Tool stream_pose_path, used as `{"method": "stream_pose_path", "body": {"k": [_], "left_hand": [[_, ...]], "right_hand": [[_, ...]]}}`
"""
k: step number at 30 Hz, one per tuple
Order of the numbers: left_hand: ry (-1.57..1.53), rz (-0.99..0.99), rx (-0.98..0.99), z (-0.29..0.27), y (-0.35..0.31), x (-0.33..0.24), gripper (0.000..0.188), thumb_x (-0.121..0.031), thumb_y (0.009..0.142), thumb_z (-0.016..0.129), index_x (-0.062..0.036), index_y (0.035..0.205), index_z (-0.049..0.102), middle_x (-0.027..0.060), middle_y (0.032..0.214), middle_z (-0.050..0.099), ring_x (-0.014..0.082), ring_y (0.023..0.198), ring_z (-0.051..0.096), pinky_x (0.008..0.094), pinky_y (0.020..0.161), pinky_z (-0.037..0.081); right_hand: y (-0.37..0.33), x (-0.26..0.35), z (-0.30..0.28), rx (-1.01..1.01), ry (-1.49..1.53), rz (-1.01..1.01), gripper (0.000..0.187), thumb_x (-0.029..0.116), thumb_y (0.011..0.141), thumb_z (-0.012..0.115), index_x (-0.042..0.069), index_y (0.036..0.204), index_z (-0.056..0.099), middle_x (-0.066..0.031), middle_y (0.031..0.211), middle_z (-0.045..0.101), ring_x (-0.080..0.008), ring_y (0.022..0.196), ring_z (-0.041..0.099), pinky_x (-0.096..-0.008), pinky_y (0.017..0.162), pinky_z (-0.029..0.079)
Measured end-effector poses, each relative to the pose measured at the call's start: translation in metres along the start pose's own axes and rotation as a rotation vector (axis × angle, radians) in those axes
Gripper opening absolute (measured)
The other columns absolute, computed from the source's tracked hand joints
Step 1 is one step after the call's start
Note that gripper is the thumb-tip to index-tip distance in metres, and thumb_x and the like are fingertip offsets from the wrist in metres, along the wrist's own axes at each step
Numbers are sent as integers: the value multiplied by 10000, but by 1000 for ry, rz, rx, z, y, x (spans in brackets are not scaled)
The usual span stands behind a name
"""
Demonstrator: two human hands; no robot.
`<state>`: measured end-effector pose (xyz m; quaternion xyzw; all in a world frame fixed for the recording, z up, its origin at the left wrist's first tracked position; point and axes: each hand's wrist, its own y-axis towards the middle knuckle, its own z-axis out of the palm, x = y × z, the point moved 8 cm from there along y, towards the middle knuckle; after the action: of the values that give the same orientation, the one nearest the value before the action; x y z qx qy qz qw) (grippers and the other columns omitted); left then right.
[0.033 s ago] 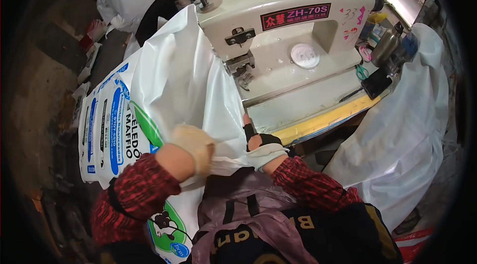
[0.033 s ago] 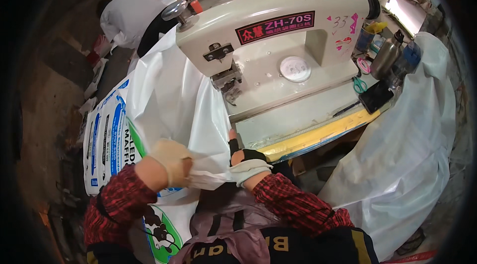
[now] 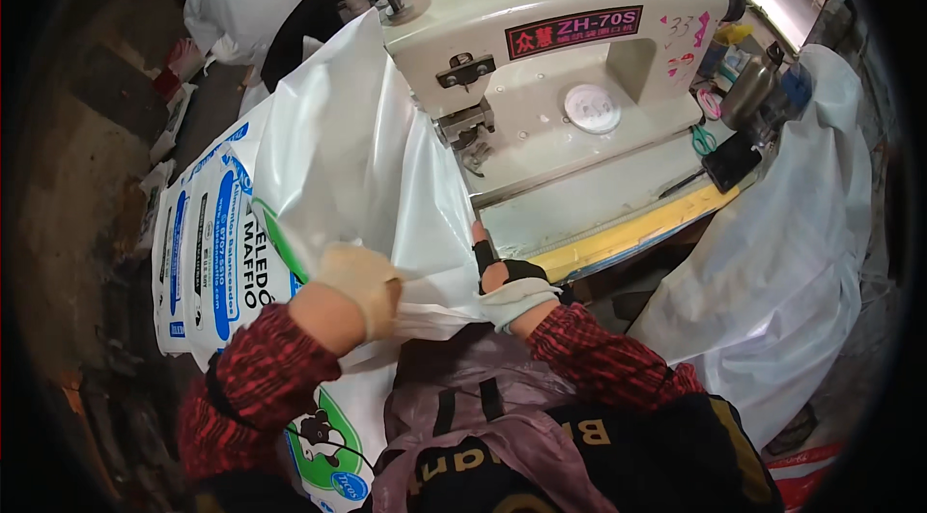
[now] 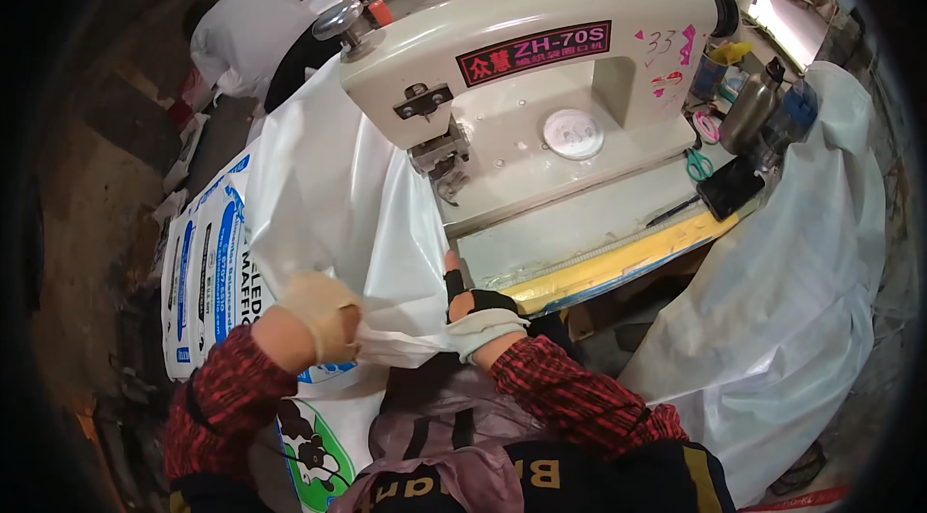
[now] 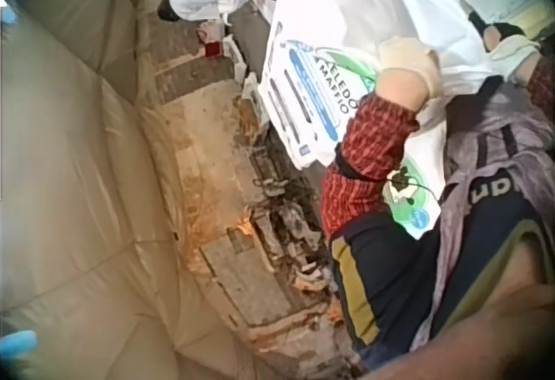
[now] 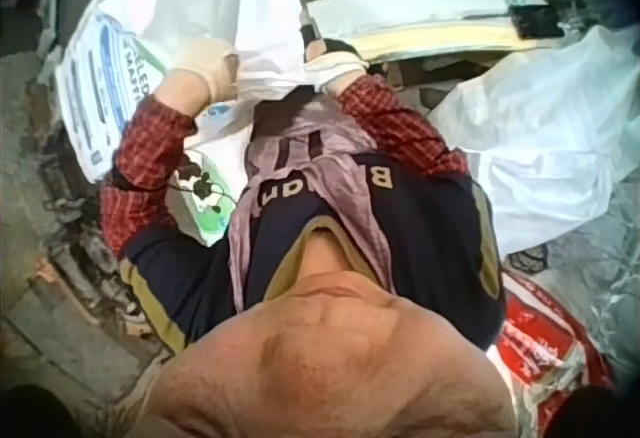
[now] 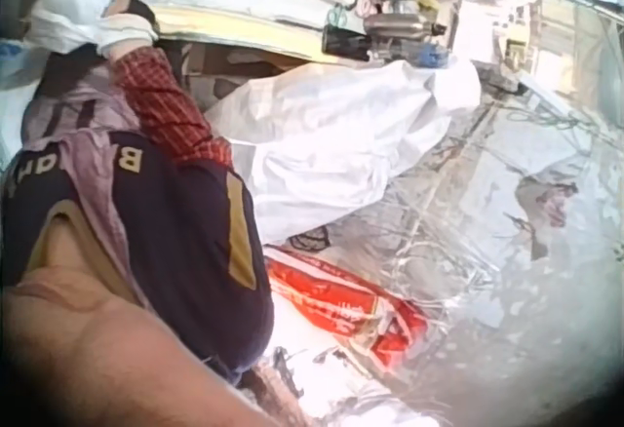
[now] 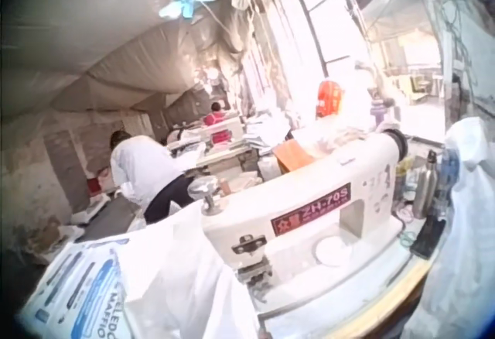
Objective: Aligning, folding, and sewing heavy printed plastic bags using an industrial sewing machine.
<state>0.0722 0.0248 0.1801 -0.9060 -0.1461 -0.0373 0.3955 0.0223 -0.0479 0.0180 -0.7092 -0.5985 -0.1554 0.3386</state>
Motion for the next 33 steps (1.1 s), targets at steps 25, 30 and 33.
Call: {"method": "stream_pose_path", "body": {"k": [25, 30, 33], "left_hand": [[-242, 639, 123, 38, 44, -159, 97, -247, 604, 641, -152, 592, 624, 78, 634, 613, 310, 596, 593, 386, 497, 444], [-10, 577, 65, -12, 21, -105, 167, -294, 711, 609, -157, 759, 690, 79, 765, 659, 269, 767, 630, 433, 754, 404], [73, 201, -27, -44, 30, -8, 138, -256, 670, 595, -147, 699, 674, 77, 709, 644, 244, 686, 609, 426, 761, 361]], "right_hand": [[29, 18, -38, -255, -64, -49, 596, 158, 763, 528, -20, 1293, 323, -226, 698, 605, -352, 614, 617, -439, 541, 479], [30, 15, -39, -258, -82, -28, 587, 164, 757, 534, -25, 1280, 347, -227, 684, 601, -344, 599, 616, -438, 528, 475], [6, 16, -28, -178, -59, -51, 392, 223, 735, 556, 30, 1076, 536, -227, 673, 584, -389, 645, 598, -450, 553, 462]]}}
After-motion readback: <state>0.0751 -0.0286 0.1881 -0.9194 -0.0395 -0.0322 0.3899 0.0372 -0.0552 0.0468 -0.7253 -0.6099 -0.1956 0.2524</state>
